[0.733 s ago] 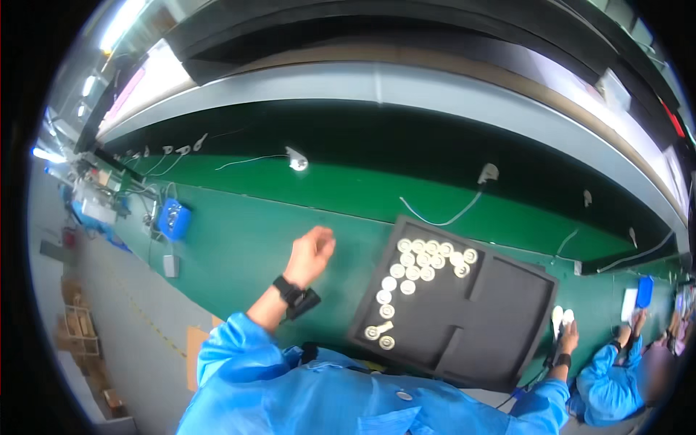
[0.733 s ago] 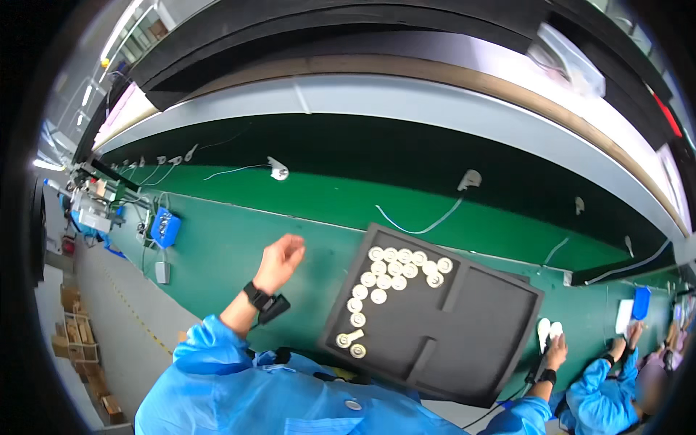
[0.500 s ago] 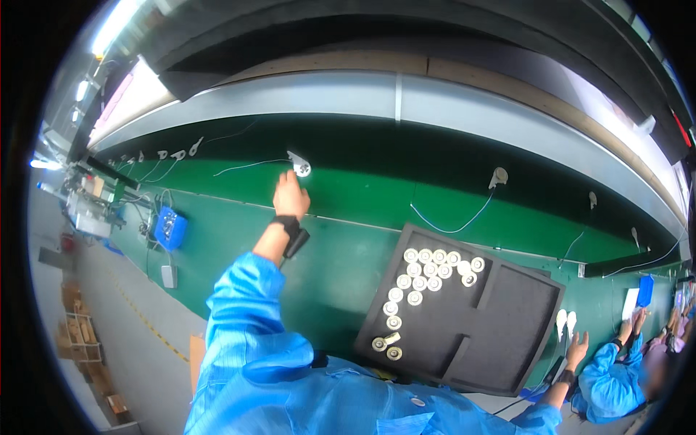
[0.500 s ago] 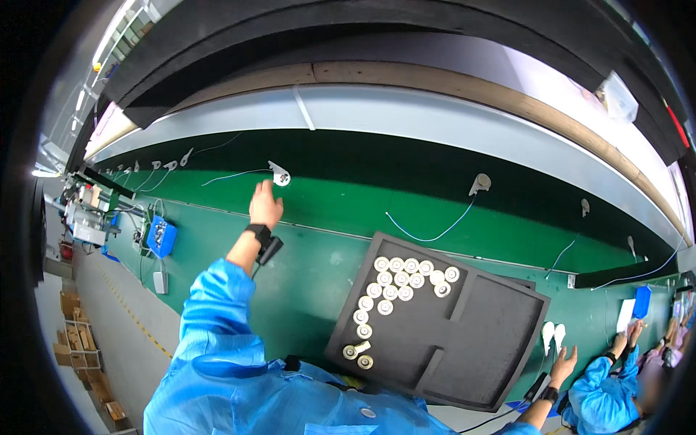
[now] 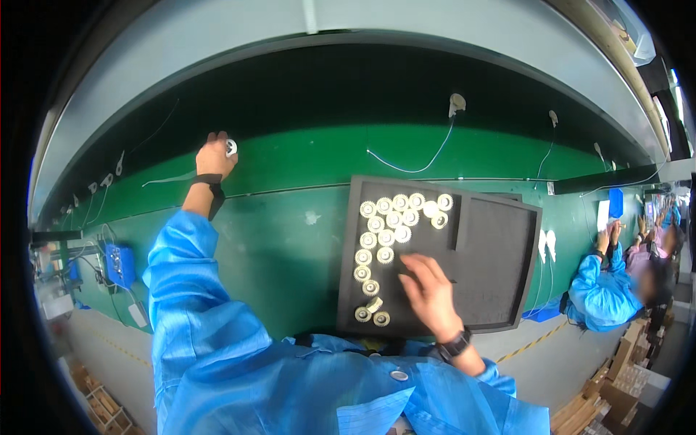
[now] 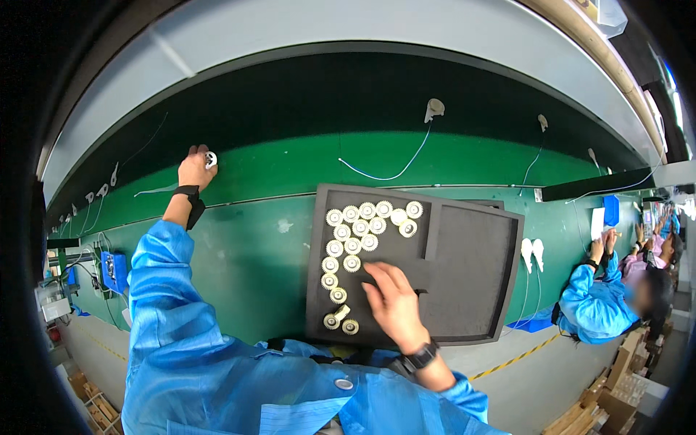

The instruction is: The user is assembling small white plastic gear-like components and arranging them in a black foam tray.

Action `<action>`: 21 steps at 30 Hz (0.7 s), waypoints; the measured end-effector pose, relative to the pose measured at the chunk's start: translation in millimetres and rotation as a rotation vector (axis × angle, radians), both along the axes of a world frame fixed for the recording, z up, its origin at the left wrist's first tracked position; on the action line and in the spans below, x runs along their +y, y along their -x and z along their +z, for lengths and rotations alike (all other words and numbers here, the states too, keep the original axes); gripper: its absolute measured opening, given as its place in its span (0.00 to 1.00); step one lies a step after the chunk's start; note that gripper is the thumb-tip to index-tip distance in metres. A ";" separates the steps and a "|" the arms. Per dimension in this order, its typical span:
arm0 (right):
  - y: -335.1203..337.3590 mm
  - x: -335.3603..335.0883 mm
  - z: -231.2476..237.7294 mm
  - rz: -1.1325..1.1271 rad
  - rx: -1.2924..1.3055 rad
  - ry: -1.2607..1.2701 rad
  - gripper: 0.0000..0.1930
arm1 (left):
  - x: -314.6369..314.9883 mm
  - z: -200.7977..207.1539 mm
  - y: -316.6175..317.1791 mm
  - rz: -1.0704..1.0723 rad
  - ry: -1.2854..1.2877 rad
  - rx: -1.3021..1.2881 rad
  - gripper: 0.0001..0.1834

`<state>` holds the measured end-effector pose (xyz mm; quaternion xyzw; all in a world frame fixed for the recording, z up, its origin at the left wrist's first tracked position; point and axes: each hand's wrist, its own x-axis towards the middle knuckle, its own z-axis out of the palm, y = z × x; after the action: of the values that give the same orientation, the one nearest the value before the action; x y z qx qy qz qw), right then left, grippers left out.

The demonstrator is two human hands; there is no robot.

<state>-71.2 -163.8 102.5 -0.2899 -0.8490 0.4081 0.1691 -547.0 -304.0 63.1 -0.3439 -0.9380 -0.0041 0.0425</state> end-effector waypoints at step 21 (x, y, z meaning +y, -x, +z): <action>-6.6 -4.1 41.7 0.274 0.164 0.398 0.21 | 1.7 112.0 -333.2 0.011 -1.240 -2.451 0.29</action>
<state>-64.6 -167.9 144.2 -0.1659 -0.7668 0.6083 0.1202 -213.8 -302.3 175.1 -0.0415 -0.2208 -0.7169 -0.6600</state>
